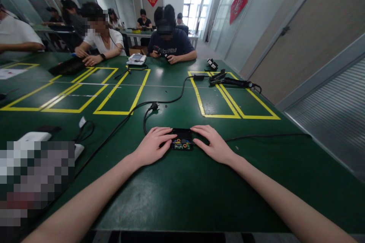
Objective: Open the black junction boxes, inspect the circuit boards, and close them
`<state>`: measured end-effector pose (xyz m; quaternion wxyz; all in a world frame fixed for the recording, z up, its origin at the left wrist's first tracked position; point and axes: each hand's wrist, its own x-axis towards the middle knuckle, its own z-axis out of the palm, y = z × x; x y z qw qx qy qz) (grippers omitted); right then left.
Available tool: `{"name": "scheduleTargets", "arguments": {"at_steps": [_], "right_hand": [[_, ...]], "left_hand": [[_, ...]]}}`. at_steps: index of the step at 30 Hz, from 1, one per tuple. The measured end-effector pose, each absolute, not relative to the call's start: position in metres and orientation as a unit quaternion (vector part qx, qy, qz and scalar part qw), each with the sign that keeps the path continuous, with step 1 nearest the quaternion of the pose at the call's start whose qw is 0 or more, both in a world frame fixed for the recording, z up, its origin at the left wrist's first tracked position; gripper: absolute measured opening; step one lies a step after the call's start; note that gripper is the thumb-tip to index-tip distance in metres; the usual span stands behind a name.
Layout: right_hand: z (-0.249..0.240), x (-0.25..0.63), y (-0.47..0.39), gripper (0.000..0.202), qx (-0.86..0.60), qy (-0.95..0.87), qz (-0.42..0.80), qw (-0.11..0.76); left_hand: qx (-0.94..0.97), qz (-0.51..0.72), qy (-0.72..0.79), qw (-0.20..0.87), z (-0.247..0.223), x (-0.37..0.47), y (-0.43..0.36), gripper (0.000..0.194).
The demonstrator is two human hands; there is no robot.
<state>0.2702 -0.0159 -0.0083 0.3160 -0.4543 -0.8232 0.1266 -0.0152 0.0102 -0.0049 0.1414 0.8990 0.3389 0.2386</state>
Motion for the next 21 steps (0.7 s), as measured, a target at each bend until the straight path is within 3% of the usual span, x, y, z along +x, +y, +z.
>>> {"name": "scheduleTargets", "arguments": {"at_steps": [21], "right_hand": [[0.0,0.2647,-0.0213,0.024,-0.413,-0.811,0.203,0.361]], "left_hand": [[0.891,0.252,0.348,0.146,0.0015,-0.013,0.0068,0.03]]}}
